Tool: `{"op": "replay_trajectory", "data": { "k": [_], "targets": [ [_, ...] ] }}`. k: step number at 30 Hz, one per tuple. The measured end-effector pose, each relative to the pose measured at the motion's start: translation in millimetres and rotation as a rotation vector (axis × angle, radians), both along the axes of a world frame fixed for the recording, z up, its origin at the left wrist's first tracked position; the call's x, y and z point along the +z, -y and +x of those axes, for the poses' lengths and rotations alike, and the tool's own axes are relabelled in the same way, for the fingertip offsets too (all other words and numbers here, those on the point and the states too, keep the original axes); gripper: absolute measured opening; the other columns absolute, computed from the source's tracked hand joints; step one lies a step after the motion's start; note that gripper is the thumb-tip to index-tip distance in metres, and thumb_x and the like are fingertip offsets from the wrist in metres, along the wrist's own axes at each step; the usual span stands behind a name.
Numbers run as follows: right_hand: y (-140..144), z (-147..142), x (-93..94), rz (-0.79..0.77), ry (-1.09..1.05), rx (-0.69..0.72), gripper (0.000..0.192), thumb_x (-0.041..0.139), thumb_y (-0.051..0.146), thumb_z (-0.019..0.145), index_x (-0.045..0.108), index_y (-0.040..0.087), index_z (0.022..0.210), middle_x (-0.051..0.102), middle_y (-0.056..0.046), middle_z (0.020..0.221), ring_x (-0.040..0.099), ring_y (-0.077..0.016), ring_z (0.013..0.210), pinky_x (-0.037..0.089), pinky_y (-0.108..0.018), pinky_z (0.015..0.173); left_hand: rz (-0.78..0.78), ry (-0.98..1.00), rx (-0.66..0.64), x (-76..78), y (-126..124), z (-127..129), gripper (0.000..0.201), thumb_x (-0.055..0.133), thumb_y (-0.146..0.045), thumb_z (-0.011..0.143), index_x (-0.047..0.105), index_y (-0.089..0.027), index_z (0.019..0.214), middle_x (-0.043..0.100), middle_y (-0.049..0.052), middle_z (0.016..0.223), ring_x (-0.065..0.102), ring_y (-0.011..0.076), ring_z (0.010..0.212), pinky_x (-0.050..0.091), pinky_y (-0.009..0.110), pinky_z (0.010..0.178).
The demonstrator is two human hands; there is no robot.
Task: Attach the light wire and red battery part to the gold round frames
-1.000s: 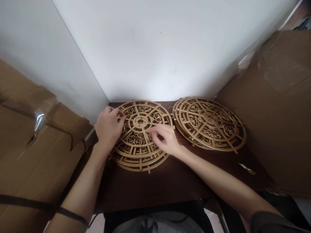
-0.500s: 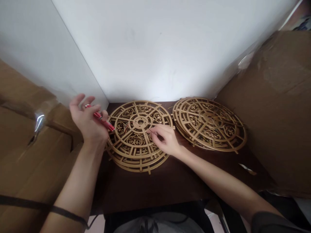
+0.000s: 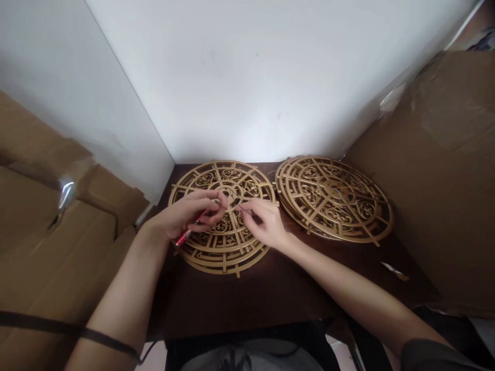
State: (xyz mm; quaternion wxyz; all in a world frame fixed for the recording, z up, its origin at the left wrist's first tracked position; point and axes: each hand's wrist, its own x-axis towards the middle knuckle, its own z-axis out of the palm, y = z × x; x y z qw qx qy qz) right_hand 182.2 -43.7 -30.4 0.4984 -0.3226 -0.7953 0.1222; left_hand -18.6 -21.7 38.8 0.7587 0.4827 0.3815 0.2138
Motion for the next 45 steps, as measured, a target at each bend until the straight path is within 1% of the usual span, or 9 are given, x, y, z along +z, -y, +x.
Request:
{"op": "replay_trajectory", "data": {
  "k": [4, 12, 23, 27, 31, 34, 36, 40, 45],
  "targets": [
    [-0.7, 0.4, -1.4, 0.015, -0.004, 0.01, 0.019, 0.047, 0.009, 0.083, 0.063, 0.016, 0.089, 0.062, -0.002, 0.071, 0.053, -0.0116, 0.06, 0.045, -0.026, 0.06, 0.004, -0.102, 0.002, -5.7, 1.1, 2.3, 0.023, 0.059, -0.025, 0.08, 0.059, -0.02, 0.103, 0.044, -0.002, 0.058, 0.028, 0.0043, 0.044, 0.014, 0.01, 0.033],
    [-1.2, 0.5, -2.4, 0.007, 0.027, 0.008, 0.018, 0.046, 0.011, 0.084, 0.063, 0.017, 0.09, 0.064, -0.003, 0.074, 0.056, -0.0125, 0.062, 0.047, -0.027, 0.063, -0.042, -0.021, 0.075, -10.6, 3.8, 14.1, 0.058, 0.057, -0.019, 0.082, 0.04, -0.027, 0.136, 0.046, -0.003, 0.059, 0.032, 0.0045, 0.044, 0.017, 0.009, 0.035],
    [1.1, -0.1, 2.6, -0.016, 0.004, 0.022, 0.02, 0.045, 0.011, 0.086, 0.064, 0.016, 0.091, 0.064, -0.002, 0.072, 0.056, -0.0115, 0.061, 0.046, -0.026, 0.062, -0.104, 0.265, 0.48, -16.4, -12.2, 20.4, 0.019, 0.049, -0.005, 0.08, 0.05, -0.012, 0.097, 0.052, 0.001, 0.066, 0.036, 0.0023, 0.042, 0.021, 0.007, 0.028],
    [0.8, -0.5, 2.1, -0.014, 0.0, 0.021, 0.02, 0.045, 0.011, 0.086, 0.064, 0.016, 0.091, 0.062, -0.002, 0.07, 0.054, -0.0112, 0.06, 0.045, -0.026, 0.061, -0.162, 0.365, 0.534, -12.9, -9.9, 20.8, 0.022, 0.044, -0.002, 0.082, 0.051, -0.012, 0.102, 0.057, 0.003, 0.072, 0.038, 0.0018, 0.042, 0.024, 0.006, 0.028],
    [0.9, -0.6, 1.6, -0.012, 0.002, 0.017, 0.02, 0.046, 0.011, 0.085, 0.064, 0.016, 0.091, 0.061, -0.001, 0.069, 0.053, -0.0112, 0.059, 0.045, -0.026, 0.06, -0.175, 0.484, 0.526, -9.7, -7.4, 19.3, 0.029, 0.039, -0.002, 0.085, 0.051, -0.015, 0.109, 0.064, 0.011, 0.098, 0.049, 0.002, 0.05, 0.029, 0.005, 0.03],
    [1.0, -0.3, 1.8, -0.013, 0.002, 0.025, 0.02, 0.046, 0.011, 0.085, 0.064, 0.015, 0.091, 0.061, -0.001, 0.069, 0.054, -0.0113, 0.061, 0.045, -0.025, 0.062, -0.146, 0.549, 0.551, -9.9, -7.0, 19.7, 0.03, 0.037, -0.006, 0.089, 0.05, -0.014, 0.114, 0.061, 0.015, 0.115, 0.065, 0.0085, 0.078, 0.048, 0.008, 0.048],
    [0.8, -0.2, 2.0, -0.01, 0.002, 0.028, 0.02, 0.046, 0.011, 0.085, 0.064, 0.015, 0.09, 0.06, -0.001, 0.069, 0.054, -0.0112, 0.061, 0.045, -0.025, 0.062, -0.101, 0.566, 0.572, -11.4, -6.9, 22.0, 0.031, 0.037, -0.007, 0.09, 0.05, -0.012, 0.117, 0.06, 0.017, 0.119, 0.065, 0.0155, 0.099, 0.057, 0.019, 0.07],
    [0.5, 0.1, 2.3, -0.005, 0.001, 0.032, 0.02, 0.045, 0.011, 0.086, 0.064, 0.015, 0.09, 0.058, 0.0, 0.067, 0.052, -0.0108, 0.059, 0.045, -0.025, 0.061, -0.036, 0.555, 0.6, -17.0, -7.0, 28.3, 0.034, 0.043, -0.007, 0.088, 0.045, -0.006, 0.122, 0.056, 0.022, 0.123, 0.057, 0.0232, 0.116, 0.05, 0.034, 0.096],
    [1.4, 0.2, 2.7, -0.06, -0.049, 0.02, 0.018, 0.047, 0.012, 0.085, 0.065, 0.015, 0.09, 0.059, -0.001, 0.067, 0.053, -0.0107, 0.06, 0.044, -0.024, 0.061, 0.015, 0.515, 0.639, -24.9, -9.0, 31.4, 0.034, 0.048, -0.008, 0.085, 0.044, -0.009, 0.119, 0.056, 0.022, 0.125, 0.058, 0.025, 0.114, 0.046, 0.043, 0.1]
  ]
}}
